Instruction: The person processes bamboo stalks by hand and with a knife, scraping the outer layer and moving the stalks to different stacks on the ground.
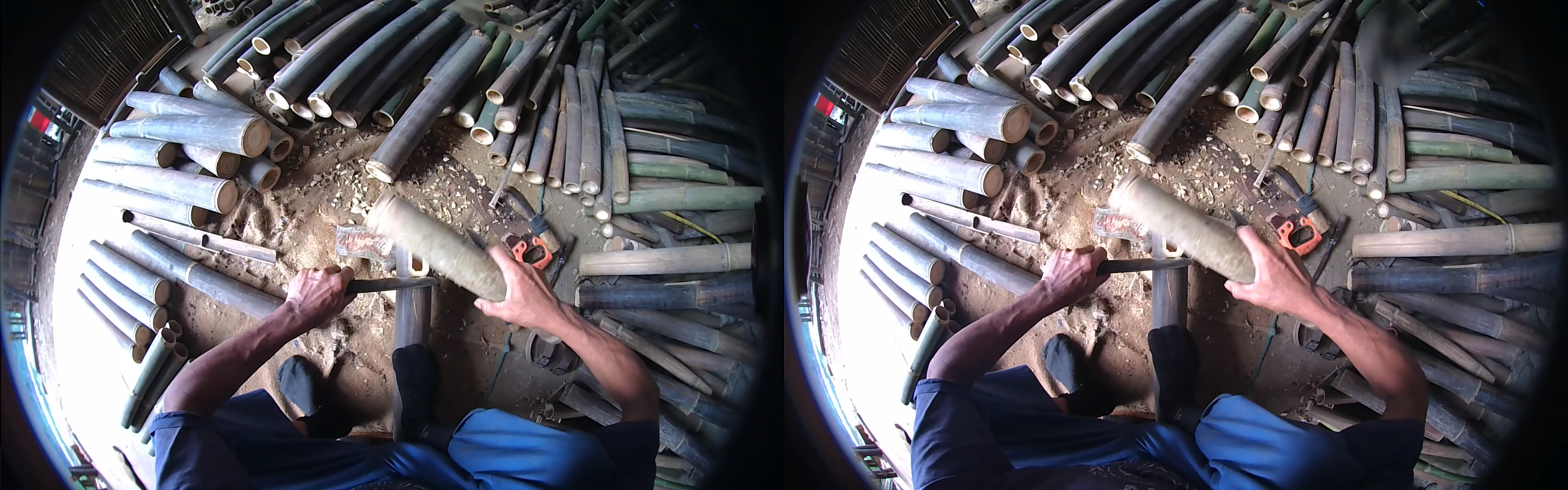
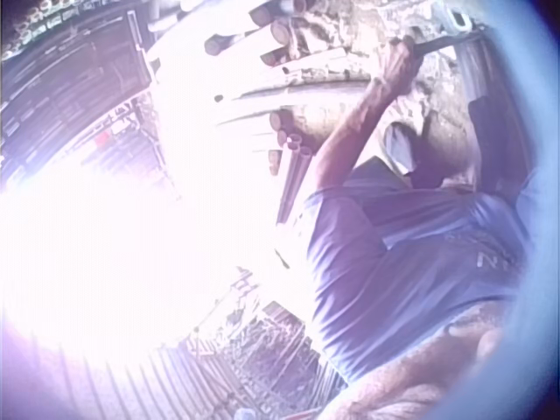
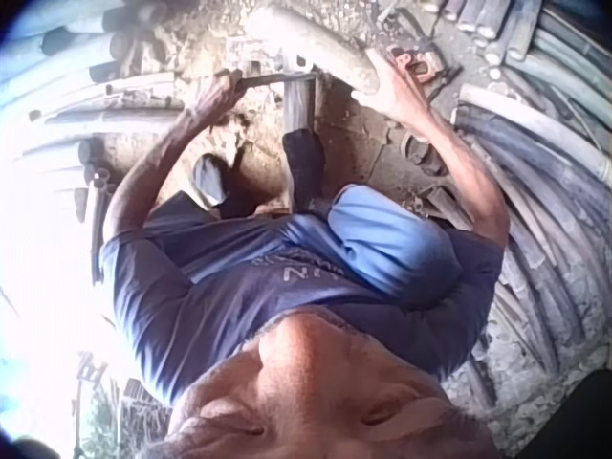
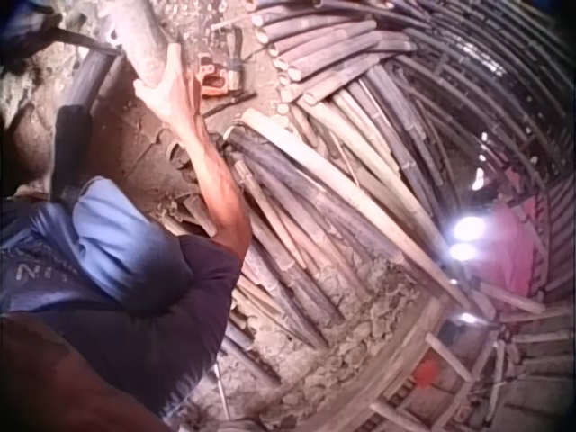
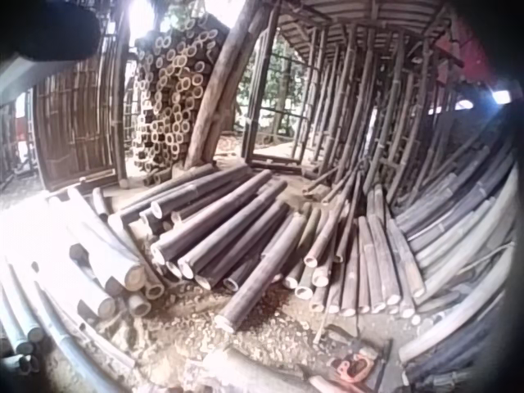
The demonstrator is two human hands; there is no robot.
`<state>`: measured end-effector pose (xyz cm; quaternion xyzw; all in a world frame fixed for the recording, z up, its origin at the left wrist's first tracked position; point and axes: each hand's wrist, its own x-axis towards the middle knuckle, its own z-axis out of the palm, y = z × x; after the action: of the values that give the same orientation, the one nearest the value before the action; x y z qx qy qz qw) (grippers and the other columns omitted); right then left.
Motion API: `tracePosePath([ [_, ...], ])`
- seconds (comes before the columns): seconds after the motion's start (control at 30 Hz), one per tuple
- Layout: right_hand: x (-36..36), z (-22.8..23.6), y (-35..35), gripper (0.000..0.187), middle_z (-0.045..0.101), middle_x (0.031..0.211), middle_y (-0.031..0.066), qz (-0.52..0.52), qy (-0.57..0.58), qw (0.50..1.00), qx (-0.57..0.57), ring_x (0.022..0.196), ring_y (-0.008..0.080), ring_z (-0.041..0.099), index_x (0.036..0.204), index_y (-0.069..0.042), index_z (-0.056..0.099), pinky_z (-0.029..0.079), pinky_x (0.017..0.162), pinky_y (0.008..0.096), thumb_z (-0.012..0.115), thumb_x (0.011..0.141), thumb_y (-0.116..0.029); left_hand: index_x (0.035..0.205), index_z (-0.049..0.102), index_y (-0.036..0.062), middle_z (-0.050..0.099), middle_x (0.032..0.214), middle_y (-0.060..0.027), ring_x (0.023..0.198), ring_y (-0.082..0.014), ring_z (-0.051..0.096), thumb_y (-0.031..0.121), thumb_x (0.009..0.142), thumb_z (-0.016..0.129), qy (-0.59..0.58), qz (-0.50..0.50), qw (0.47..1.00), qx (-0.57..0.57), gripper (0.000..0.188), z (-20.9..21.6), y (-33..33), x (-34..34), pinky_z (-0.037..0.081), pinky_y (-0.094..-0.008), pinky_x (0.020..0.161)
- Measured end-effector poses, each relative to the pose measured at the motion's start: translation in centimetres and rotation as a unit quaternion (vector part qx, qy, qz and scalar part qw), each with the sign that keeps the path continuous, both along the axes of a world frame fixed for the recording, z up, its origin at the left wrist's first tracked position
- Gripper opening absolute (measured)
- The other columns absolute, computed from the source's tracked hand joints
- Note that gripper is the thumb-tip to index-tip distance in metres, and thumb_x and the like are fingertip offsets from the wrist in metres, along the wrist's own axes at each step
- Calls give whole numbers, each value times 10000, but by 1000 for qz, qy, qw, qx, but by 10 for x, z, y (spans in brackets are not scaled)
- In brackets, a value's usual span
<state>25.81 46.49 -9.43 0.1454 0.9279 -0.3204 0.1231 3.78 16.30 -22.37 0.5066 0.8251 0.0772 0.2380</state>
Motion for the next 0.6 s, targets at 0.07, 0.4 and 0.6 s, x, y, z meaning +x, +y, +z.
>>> tracePosePath([
  [0.07, -3, 1, -5, 869, 641, 1081, 265, 109, 46, 991, 56, 963, 347, 720, 1428, 1, 443, 611, 772, 443, 886, 722, -243, 1014, 646, 89, 692, 917, -124, 763, -311, 717, 336, 910, 736, 19, -17, 999, -34, 283, -4, -4, -3, 576, -475, 657],
  [0.4, -32, -46, 45, 951, 603, 1051, 99, 428, 78, 835, 337, 926, 232, 634, 1390, -50, 519, 562, 739, 378, 933, 642, -467, 973, 640, 35, 723, 816, -182, 717, -328, 745, 141, 995, 531, 47, -66, 996, -42, 153, 5, 13, -7, 604, -498, 632],
  [0.6, -37, -51, 47, 882, 588, 1005, 42, 439, 159, 834, 294, 885, 210, 631, 1316, -72, 528, 515, 694, 348, 957, 584, -314, 919, 639, 48, 723, 846, -166, 698, -348, 728, 152, 956, 585, 47, -29, 998, -9, 122, -10, 9, -3, 570, -505, 606],
])
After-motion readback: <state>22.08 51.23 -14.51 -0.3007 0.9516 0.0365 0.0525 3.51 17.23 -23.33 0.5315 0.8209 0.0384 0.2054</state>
